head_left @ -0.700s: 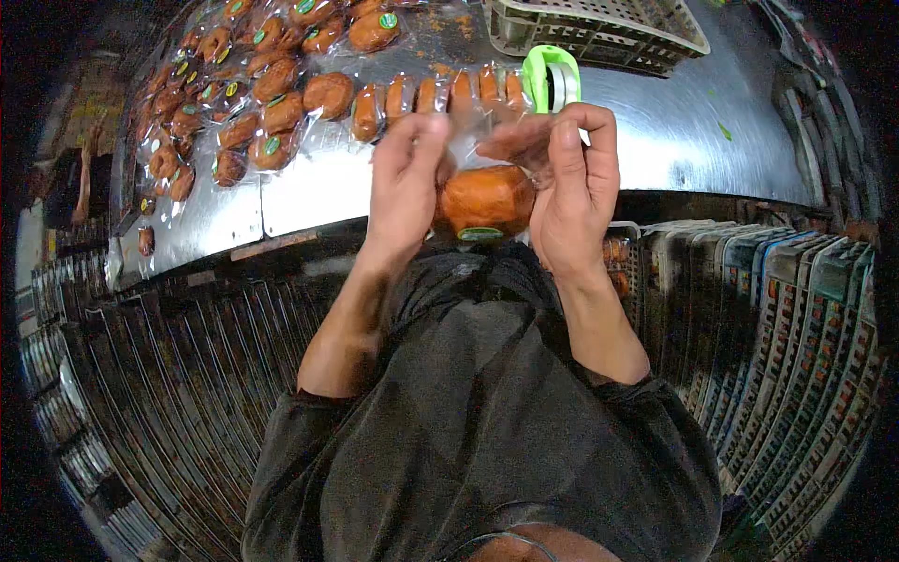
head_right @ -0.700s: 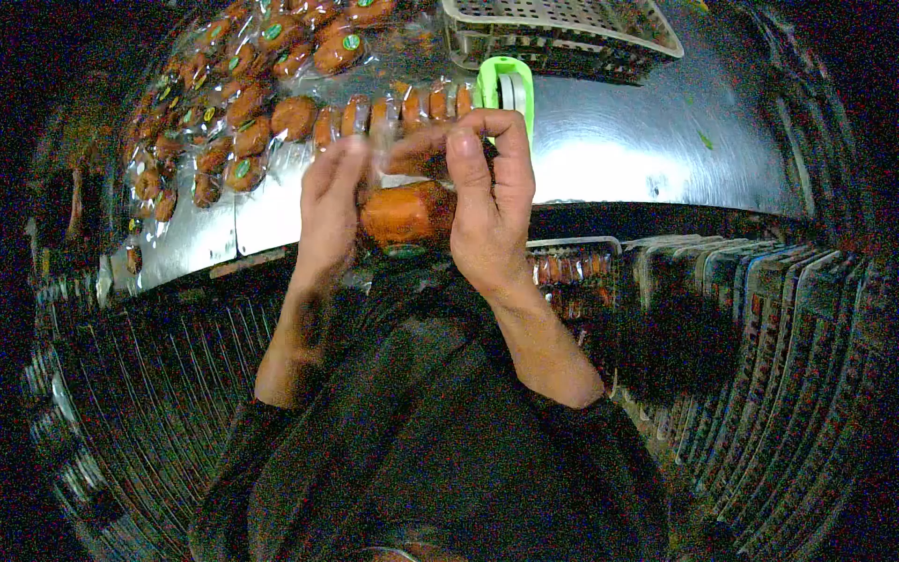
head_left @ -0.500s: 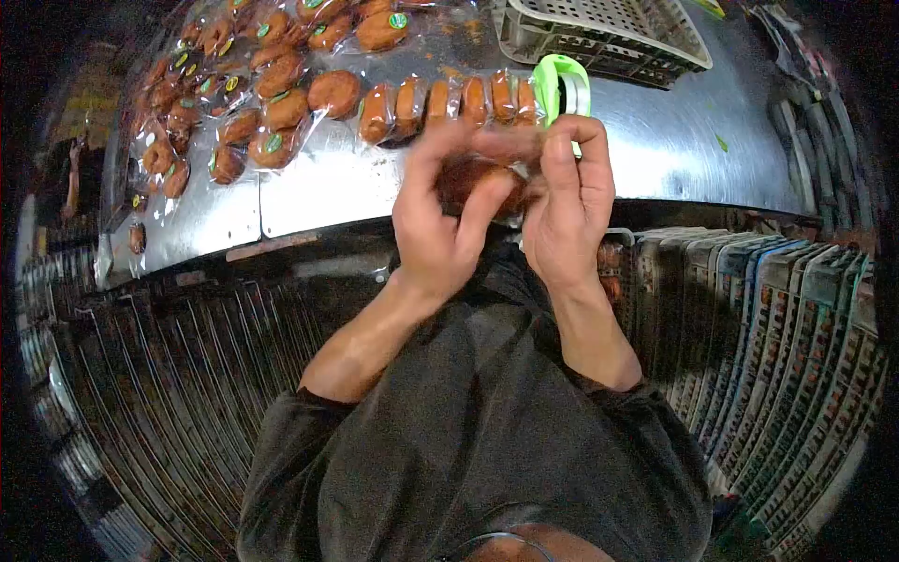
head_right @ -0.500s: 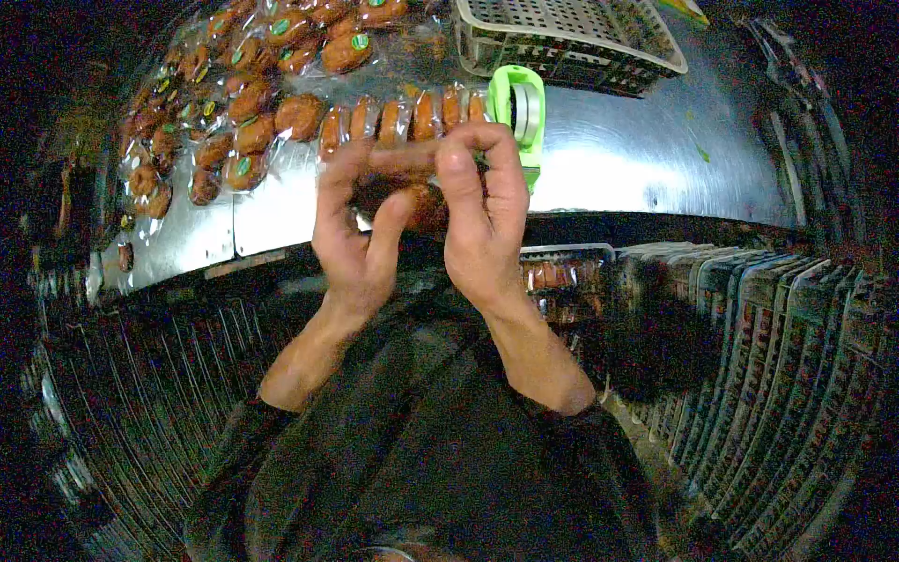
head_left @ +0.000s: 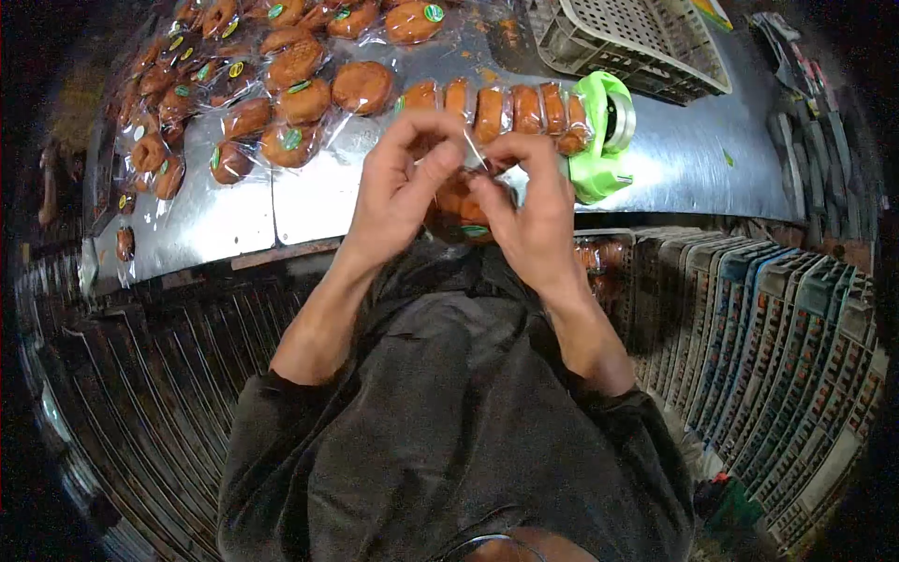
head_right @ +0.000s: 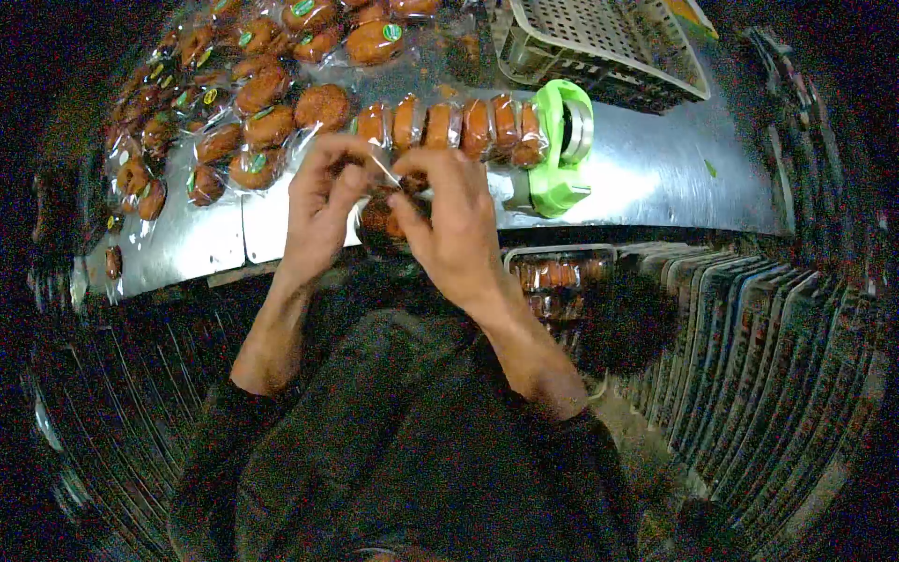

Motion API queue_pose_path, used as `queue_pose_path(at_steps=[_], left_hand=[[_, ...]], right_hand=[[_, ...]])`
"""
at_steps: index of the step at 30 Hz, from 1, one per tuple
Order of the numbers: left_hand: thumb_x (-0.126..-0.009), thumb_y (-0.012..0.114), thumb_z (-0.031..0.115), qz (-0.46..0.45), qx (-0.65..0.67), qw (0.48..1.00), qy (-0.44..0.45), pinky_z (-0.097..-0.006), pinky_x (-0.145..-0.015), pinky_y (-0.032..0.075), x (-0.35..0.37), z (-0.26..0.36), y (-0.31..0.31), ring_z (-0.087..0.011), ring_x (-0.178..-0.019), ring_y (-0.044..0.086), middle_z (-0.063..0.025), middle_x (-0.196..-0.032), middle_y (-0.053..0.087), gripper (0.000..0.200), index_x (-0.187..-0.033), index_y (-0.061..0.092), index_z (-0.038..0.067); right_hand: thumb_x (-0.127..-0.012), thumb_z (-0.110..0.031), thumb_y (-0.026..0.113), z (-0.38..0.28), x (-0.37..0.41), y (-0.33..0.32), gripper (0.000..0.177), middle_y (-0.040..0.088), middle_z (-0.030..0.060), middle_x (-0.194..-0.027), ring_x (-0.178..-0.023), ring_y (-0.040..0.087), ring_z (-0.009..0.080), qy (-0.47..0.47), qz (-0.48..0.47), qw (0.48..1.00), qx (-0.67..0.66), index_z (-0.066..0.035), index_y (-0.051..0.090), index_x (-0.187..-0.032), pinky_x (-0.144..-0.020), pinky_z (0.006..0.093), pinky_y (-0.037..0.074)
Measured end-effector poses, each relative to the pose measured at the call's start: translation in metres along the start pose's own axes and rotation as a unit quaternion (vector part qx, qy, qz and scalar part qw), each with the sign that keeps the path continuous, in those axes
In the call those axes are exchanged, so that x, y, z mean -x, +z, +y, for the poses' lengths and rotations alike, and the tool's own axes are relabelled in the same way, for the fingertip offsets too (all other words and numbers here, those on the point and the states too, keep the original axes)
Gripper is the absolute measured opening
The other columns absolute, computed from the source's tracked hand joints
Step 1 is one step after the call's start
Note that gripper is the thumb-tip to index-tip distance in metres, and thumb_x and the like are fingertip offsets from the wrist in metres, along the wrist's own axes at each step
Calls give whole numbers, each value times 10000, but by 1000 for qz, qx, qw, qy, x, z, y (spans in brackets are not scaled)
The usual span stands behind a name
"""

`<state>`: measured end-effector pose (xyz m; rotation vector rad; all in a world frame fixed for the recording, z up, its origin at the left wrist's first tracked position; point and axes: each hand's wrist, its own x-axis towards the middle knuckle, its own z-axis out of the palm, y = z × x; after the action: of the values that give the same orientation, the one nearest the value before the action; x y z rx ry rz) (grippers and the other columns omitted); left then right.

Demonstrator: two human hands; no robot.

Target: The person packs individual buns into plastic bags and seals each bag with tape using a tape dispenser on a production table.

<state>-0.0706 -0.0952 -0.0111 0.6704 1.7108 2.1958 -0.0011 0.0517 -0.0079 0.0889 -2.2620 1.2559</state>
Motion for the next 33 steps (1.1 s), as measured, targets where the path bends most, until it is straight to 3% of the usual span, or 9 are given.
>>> queue_pose_path(at_steps=[2,7,9,13,16,20,24,29,33], left_hand=[[-872,663,25,9,15,999,-45,-248,-776,483,-1,-2,-5,-121,-870,582,-58,-909,606,315,-1157,538,-28],[-841,706,34,-6,-6,999,-49,-241,-754,486,-6,3,-2,-113,-793,587,-54,-873,638,332,-1143,581,-24],[-843,720,88,-38,-410,893,183,-258,-718,472,-15,-7,-7,-121,-731,572,-31,-851,634,141,-938,651,9],[-856,681,34,86,-93,991,-43,-223,-673,423,-16,-26,42,-74,-715,516,3,-808,575,127,-830,556,41],[-851,641,-30,132,95,986,-20,-205,-641,382,-25,-44,71,-42,-693,454,21,-768,505,230,-847,436,73],[-831,656,-50,103,31,993,-54,-227,-672,424,-20,-46,83,-79,-727,479,5,-799,473,298,-877,402,100],[-832,653,-42,108,-19,993,-38,-195,-633,372,-14,-53,108,-36,-691,422,20,-772,462,294,-885,393,85],[-827,656,-49,157,14,986,-46,-211,-672,410,0,-74,119,-55,-726,455,8,-807,493,278,-883,419,87],[-839,655,-27,215,3,976,-44,-224,-677,406,0,-90,118,-68,-744,466,10,-823,509,255,-868,435,98]], right_hand=[[-728,-20,724,-6,-1,6,267,610,111,-933,-862,574,323,83,26,993,-79,-38,620,-974,-776,420,457],[-793,-17,694,5,-7,5,89,601,121,-947,-921,575,320,-69,53,982,169,-28,643,-865,-812,407,460],[-796,-13,688,13,-5,8,66,600,121,-969,-940,573,292,34,95,995,24,-32,634,-829,-852,385,450],[-864,-22,635,30,9,23,117,586,91,-1024,-968,567,195,196,238,921,-238,-39,563,-954,-878,326,446],[-894,-54,622,19,8,-14,208,570,82,-1041,-993,545,159,248,272,873,-320,-29,515,-1071,-893,303,433],[-823,-344,722,108,45,-94,429,569,209,-1096,-999,552,336,238,216,915,244,31,627,-1008,-881,443,433],[-785,-347,748,171,42,-100,424,582,198,-1042,-975,546,318,326,159,926,101,54,703,-915,-891,403,420],[-796,-285,734,137,40,-107,337,599,155,-845,-903,549,276,225,234,940,109,45,696,-739,-825,373,422],[-847,-227,688,129,88,-105,275,607,125,-790,-888,542,257,430,149,889,-46,23,692,-733,-783,370,418]])
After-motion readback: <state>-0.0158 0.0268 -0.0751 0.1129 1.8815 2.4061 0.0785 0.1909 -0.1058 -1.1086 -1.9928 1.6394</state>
